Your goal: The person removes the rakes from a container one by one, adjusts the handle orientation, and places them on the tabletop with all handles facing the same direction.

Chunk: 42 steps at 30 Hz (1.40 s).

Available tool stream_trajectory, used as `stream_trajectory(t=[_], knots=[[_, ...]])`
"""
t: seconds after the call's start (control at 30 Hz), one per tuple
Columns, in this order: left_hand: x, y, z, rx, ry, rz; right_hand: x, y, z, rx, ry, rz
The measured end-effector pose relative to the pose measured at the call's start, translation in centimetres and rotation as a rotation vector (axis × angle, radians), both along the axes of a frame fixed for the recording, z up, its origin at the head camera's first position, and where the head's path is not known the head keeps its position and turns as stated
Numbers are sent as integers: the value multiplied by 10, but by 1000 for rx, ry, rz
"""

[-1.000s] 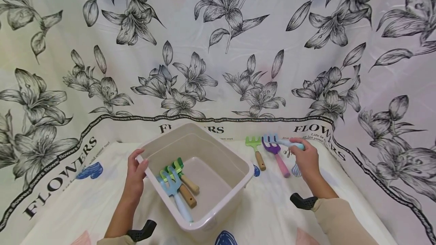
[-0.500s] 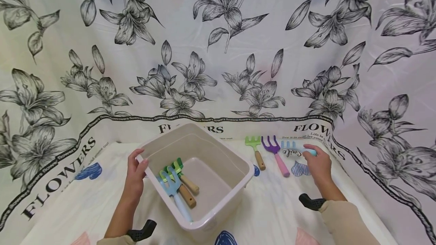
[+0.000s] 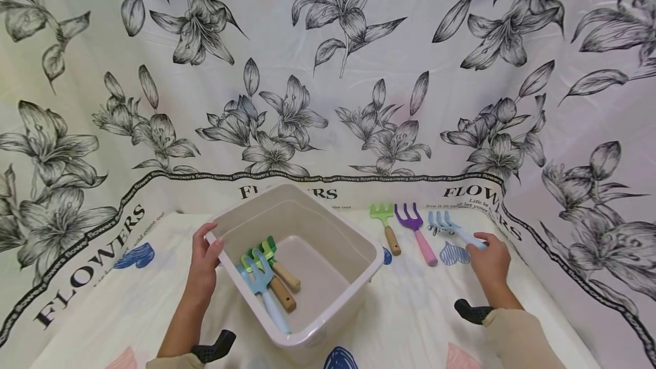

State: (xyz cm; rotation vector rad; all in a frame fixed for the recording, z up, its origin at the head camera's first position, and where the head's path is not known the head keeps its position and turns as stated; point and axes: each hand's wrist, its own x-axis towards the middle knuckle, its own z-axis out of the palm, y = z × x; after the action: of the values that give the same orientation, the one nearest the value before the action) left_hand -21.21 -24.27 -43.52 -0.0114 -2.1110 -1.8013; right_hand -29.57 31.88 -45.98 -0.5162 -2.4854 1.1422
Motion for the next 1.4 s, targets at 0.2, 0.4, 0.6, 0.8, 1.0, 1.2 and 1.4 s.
stream_trajectory(t=[0.2,0.4,0.6,0.8,1.0,1.2,1.4], knots=[[0,0,3,-6,-1,3,-4,1,-12,43,-57,23],[0,2,1,11,12,-18,-8,2,-20,76,-86,55],[-2,3,1,6,20,-22,-8,4,-29,88,-136,71],[1,2,2,2,15,-16,-8,2,-36,102,-130,67],[1,2,1,4,23,-14,-11,-2,-34,110,-122,72],[1,2,1,8,28,-14,-15,-2,-32,110,-143,70],[2,1,1,9,30,-13,-21,-3,-21,94,-163,31]])
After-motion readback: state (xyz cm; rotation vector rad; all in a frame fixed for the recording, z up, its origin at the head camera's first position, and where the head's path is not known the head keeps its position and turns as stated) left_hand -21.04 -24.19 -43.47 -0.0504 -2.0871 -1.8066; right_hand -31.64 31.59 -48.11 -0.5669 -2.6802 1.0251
